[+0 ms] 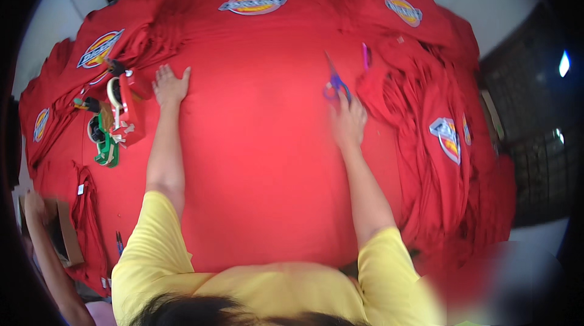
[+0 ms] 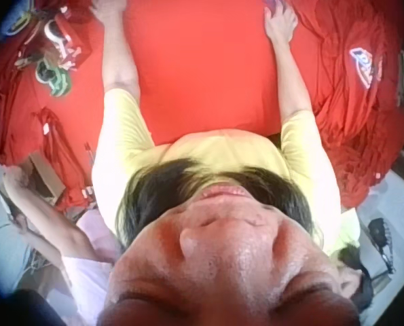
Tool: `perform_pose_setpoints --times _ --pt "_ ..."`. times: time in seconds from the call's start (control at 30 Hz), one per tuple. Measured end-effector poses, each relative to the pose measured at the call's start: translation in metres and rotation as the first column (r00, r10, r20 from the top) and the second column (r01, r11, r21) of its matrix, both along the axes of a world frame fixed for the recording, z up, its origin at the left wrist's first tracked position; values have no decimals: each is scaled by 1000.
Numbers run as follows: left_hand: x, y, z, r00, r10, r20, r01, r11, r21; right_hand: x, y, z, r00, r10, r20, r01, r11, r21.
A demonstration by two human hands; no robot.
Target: The person processes several red t-shirts by using shears to trim loose threads, folding the garments on a table, and placing them into a cardboard box.
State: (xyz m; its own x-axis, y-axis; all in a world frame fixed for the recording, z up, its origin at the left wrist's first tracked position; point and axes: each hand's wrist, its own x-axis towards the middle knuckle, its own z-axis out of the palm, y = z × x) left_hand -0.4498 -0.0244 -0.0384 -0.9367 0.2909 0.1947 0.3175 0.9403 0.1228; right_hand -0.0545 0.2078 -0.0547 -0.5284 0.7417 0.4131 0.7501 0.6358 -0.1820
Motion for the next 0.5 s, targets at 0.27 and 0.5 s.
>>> perform_pose_setpoints --times 0.27,0.5 --pt "256 -149 -4 968 -249 39 252 962 -110 30 -5 -4 996 -10 -89 17 996 86" --pt "425 -385 -41 998 -54 27 60 941 -333 135 -137 -9 993 4 117 5 997 -73"
